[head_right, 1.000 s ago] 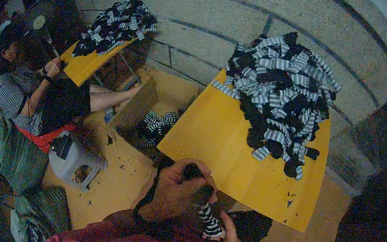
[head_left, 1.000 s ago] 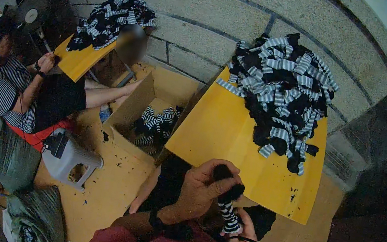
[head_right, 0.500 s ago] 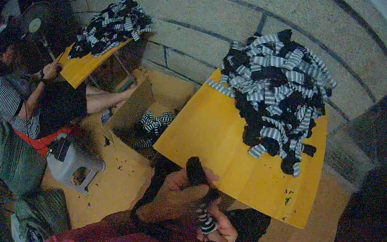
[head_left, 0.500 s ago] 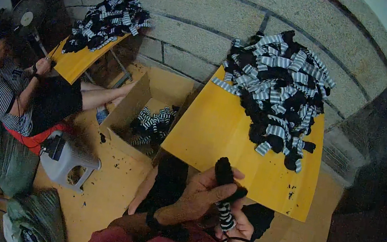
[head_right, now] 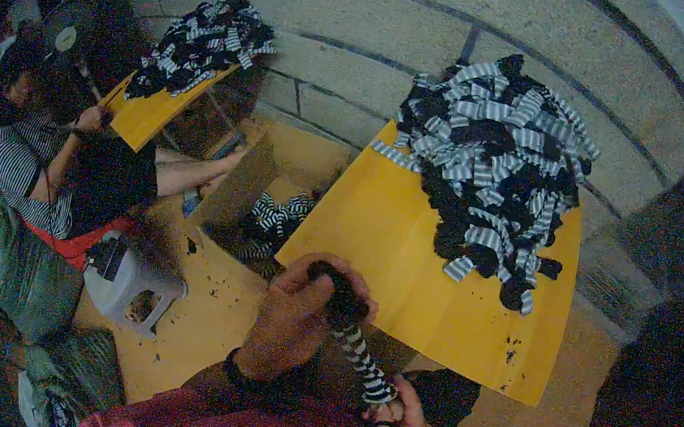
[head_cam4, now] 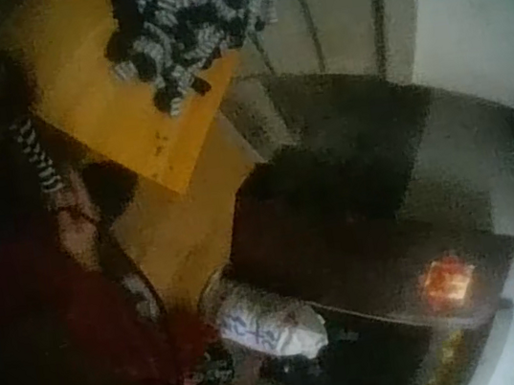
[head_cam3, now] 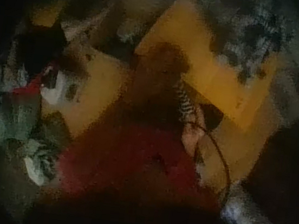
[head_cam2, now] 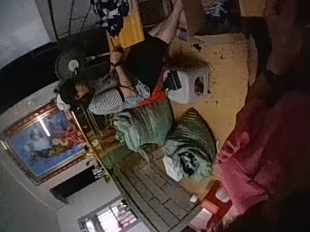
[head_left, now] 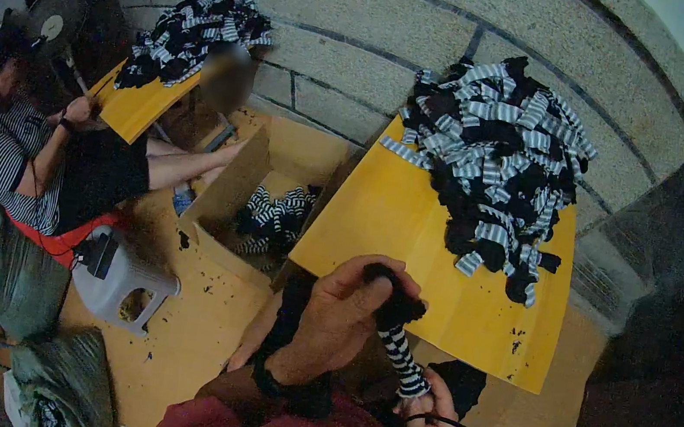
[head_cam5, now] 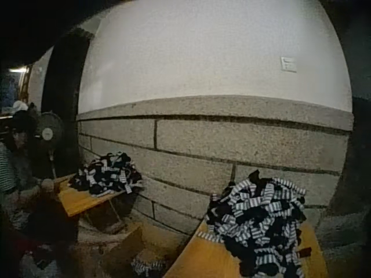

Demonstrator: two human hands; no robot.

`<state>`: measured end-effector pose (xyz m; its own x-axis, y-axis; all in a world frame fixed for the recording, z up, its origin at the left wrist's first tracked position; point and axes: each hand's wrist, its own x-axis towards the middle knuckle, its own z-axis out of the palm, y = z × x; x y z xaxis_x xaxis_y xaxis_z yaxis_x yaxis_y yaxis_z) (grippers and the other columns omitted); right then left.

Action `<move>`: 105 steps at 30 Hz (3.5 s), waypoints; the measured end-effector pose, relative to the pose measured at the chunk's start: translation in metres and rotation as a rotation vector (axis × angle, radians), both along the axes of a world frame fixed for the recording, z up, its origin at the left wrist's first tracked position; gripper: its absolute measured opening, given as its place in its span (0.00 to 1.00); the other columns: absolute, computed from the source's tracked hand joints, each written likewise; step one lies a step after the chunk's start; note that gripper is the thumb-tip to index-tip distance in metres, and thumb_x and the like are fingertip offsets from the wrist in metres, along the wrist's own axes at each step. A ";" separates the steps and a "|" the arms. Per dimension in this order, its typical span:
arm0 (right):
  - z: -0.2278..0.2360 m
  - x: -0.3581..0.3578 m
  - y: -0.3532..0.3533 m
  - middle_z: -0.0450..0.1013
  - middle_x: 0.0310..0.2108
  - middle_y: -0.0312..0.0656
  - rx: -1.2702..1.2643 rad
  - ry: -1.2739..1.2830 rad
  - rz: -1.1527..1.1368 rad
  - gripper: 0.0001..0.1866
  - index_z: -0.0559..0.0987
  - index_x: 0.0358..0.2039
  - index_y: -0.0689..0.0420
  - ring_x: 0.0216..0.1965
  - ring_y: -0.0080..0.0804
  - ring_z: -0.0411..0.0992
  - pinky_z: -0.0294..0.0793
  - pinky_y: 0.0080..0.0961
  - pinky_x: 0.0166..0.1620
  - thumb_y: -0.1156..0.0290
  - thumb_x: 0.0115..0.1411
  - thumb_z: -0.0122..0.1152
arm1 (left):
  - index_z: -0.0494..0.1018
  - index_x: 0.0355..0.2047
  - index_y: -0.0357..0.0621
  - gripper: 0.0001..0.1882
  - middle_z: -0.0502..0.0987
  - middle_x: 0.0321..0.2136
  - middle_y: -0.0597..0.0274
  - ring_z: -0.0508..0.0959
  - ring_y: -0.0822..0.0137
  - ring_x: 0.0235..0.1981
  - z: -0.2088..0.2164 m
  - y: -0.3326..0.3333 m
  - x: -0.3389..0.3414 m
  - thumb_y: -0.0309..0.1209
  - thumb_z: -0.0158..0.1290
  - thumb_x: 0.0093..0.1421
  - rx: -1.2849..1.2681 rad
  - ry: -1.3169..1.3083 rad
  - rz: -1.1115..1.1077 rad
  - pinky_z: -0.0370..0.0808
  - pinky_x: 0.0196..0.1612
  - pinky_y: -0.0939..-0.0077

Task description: Turning striped socks right-side out using a rod and organizing them into a container.

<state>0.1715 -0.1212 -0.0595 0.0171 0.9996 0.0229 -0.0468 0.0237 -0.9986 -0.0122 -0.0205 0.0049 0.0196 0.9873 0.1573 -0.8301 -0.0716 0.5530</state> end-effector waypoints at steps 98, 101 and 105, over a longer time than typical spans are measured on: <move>-0.005 -0.016 0.015 0.73 0.35 0.46 -0.151 0.117 0.143 0.18 0.68 0.48 0.67 0.24 0.25 0.72 0.71 0.17 0.25 0.76 0.56 0.54 | 0.63 0.35 0.41 0.16 0.69 0.23 0.63 0.69 0.72 0.19 0.009 -0.012 -0.004 0.42 0.40 0.65 -0.246 0.260 0.080 0.66 0.21 0.81; 0.011 -0.019 0.015 0.73 0.31 0.44 -0.007 -0.003 0.099 0.18 0.68 0.48 0.67 0.25 0.25 0.72 0.72 0.18 0.28 0.72 0.59 0.52 | 0.63 0.30 0.41 0.16 0.68 0.21 0.62 0.67 0.72 0.18 0.018 -0.012 -0.007 0.43 0.40 0.65 -0.244 0.252 0.051 0.65 0.20 0.80; 0.021 -0.036 0.014 0.73 0.30 0.43 0.206 -0.273 -0.026 0.20 0.68 0.49 0.67 0.25 0.24 0.72 0.71 0.18 0.29 0.67 0.60 0.51 | 0.63 0.27 0.41 0.15 0.67 0.21 0.65 0.67 0.72 0.19 -0.007 -0.019 0.004 0.40 0.41 0.65 -0.133 0.487 -0.122 0.64 0.23 0.81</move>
<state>0.1359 -0.1068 -0.0382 0.0079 0.9728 0.2317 0.2247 0.2241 -0.9483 -0.0083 -0.0398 -0.0025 0.1752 0.9842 -0.0256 -0.4718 0.1067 0.8752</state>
